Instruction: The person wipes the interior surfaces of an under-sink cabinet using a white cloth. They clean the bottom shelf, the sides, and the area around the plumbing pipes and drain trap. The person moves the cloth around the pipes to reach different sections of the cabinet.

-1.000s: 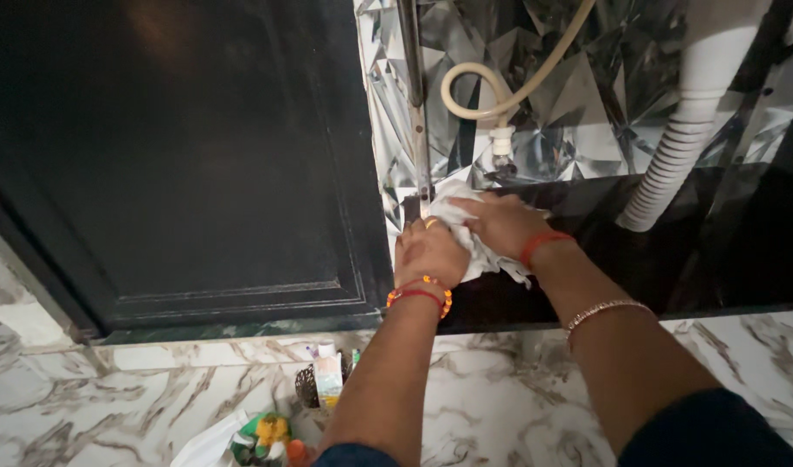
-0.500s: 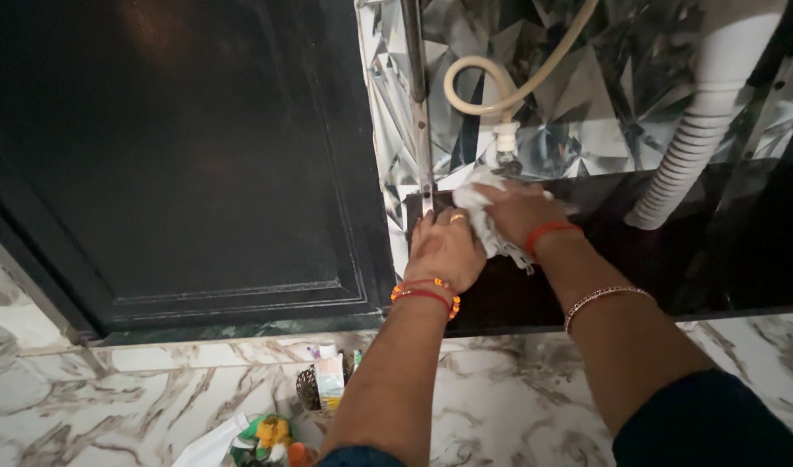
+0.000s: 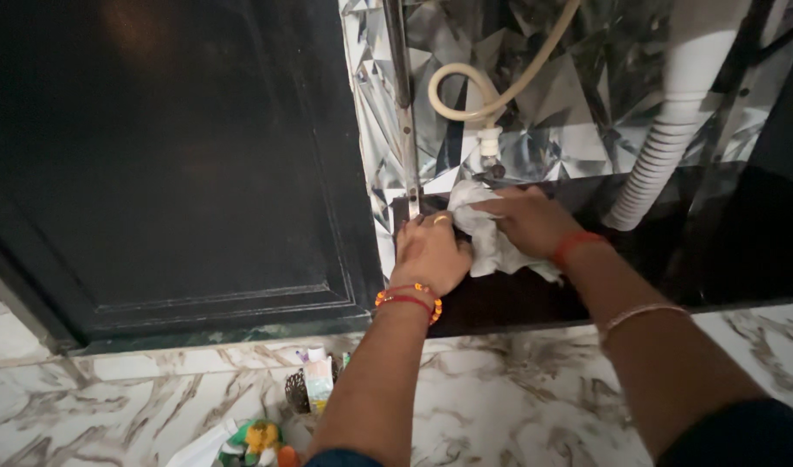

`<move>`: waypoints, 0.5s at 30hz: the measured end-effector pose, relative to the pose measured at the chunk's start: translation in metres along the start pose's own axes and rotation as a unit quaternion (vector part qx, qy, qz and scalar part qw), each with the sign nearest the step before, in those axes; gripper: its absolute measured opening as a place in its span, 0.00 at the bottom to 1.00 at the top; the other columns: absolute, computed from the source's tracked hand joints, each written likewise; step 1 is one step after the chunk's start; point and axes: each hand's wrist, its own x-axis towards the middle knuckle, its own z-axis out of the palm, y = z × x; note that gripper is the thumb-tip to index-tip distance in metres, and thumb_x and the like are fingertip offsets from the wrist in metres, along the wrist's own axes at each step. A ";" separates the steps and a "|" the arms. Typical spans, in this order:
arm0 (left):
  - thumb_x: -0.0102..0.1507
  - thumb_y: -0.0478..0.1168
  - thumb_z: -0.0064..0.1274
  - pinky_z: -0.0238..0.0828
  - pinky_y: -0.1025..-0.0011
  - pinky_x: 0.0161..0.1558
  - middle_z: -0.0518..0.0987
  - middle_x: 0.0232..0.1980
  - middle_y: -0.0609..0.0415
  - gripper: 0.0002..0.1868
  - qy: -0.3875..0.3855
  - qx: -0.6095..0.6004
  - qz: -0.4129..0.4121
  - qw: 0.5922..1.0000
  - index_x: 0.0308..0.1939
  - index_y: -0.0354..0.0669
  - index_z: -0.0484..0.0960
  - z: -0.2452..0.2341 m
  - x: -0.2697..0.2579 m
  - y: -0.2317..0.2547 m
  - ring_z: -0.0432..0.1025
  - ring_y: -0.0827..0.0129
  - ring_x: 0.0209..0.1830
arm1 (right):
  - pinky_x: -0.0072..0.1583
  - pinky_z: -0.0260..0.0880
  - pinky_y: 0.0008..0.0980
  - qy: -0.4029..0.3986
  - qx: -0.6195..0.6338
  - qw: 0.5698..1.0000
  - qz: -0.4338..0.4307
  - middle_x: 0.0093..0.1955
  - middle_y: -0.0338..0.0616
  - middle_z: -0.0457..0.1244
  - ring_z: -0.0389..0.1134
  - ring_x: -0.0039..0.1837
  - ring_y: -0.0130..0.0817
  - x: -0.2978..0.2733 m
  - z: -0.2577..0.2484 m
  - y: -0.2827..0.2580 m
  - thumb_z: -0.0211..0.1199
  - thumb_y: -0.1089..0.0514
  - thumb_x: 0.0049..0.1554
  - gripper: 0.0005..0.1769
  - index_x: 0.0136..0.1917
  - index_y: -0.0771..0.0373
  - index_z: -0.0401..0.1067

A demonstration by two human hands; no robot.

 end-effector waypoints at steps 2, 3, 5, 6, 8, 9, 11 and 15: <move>0.58 0.48 0.53 0.55 0.51 0.70 0.78 0.59 0.37 0.25 -0.016 0.007 -0.004 1.000 0.55 0.36 0.79 -0.005 0.000 0.001 0.68 0.42 0.65 | 0.69 0.65 0.48 0.006 -0.025 1.000 0.010 0.71 0.40 0.63 0.63 0.67 0.55 -0.005 -0.004 0.005 0.51 0.51 0.60 0.25 0.68 0.33 0.72; 0.58 0.49 0.53 0.56 0.52 0.70 0.79 0.58 0.38 0.26 -0.024 0.010 -0.005 1.000 0.56 0.36 0.79 -0.006 0.000 0.001 0.69 0.43 0.64 | 0.69 0.65 0.48 0.009 -0.037 0.999 0.015 0.70 0.41 0.63 0.63 0.67 0.55 -0.008 -0.007 0.004 0.51 0.51 0.60 0.25 0.69 0.34 0.72; 0.58 0.49 0.54 0.54 0.51 0.71 0.79 0.58 0.38 0.25 -0.006 0.016 -0.002 1.000 0.53 0.35 0.79 -0.006 -0.002 0.002 0.68 0.43 0.64 | 0.67 0.64 0.52 0.011 -0.113 0.985 0.129 0.70 0.43 0.62 0.62 0.67 0.56 -0.016 -0.008 -0.008 0.51 0.50 0.61 0.24 0.69 0.34 0.71; 0.57 0.49 0.54 0.52 0.51 0.71 0.79 0.57 0.38 0.25 0.004 0.019 0.001 1.000 0.51 0.35 0.80 -0.006 -0.001 0.002 0.67 0.43 0.64 | 0.66 0.63 0.54 0.015 -0.150 0.971 0.185 0.70 0.44 0.61 0.61 0.68 0.57 -0.017 -0.009 -0.017 0.51 0.49 0.61 0.24 0.69 0.34 0.70; 0.58 0.49 0.54 0.53 0.51 0.70 0.79 0.57 0.39 0.24 0.013 0.020 0.001 1.000 0.51 0.34 0.80 -0.005 -0.002 0.001 0.67 0.43 0.63 | 0.65 0.62 0.57 0.017 -0.162 0.965 0.207 0.69 0.46 0.61 0.59 0.69 0.58 -0.017 -0.015 -0.033 0.51 0.48 0.61 0.23 0.69 0.36 0.70; 0.58 0.49 0.54 0.53 0.51 0.70 0.79 0.57 0.39 0.24 0.017 0.020 0.000 1.000 0.50 0.34 0.80 -0.004 -0.002 0.001 0.67 0.42 0.63 | 0.65 0.62 0.58 0.017 -0.169 0.961 0.218 0.69 0.47 0.60 0.59 0.69 0.59 -0.017 -0.019 -0.040 0.51 0.47 0.61 0.23 0.69 0.37 0.70; 0.58 0.49 0.54 0.54 0.51 0.69 0.79 0.57 0.39 0.24 0.012 0.026 -0.005 1.000 0.51 0.34 0.79 -0.005 -0.001 0.002 0.68 0.43 0.62 | 0.67 0.62 0.56 -0.002 -0.145 0.970 0.194 0.70 0.46 0.60 0.59 0.69 0.60 -0.021 -0.030 -0.049 0.52 0.40 0.61 0.24 0.69 0.37 0.69; 0.58 0.48 0.53 0.55 0.52 0.69 0.80 0.56 0.40 0.23 0.014 0.028 0.001 1.000 0.51 0.36 0.81 -0.012 -0.005 0.006 0.69 0.45 0.62 | 0.67 0.62 0.55 -0.041 -0.102 0.989 0.102 0.69 0.48 0.59 0.59 0.67 0.62 -0.036 -0.047 -0.056 0.56 0.28 0.55 0.33 0.71 0.36 0.66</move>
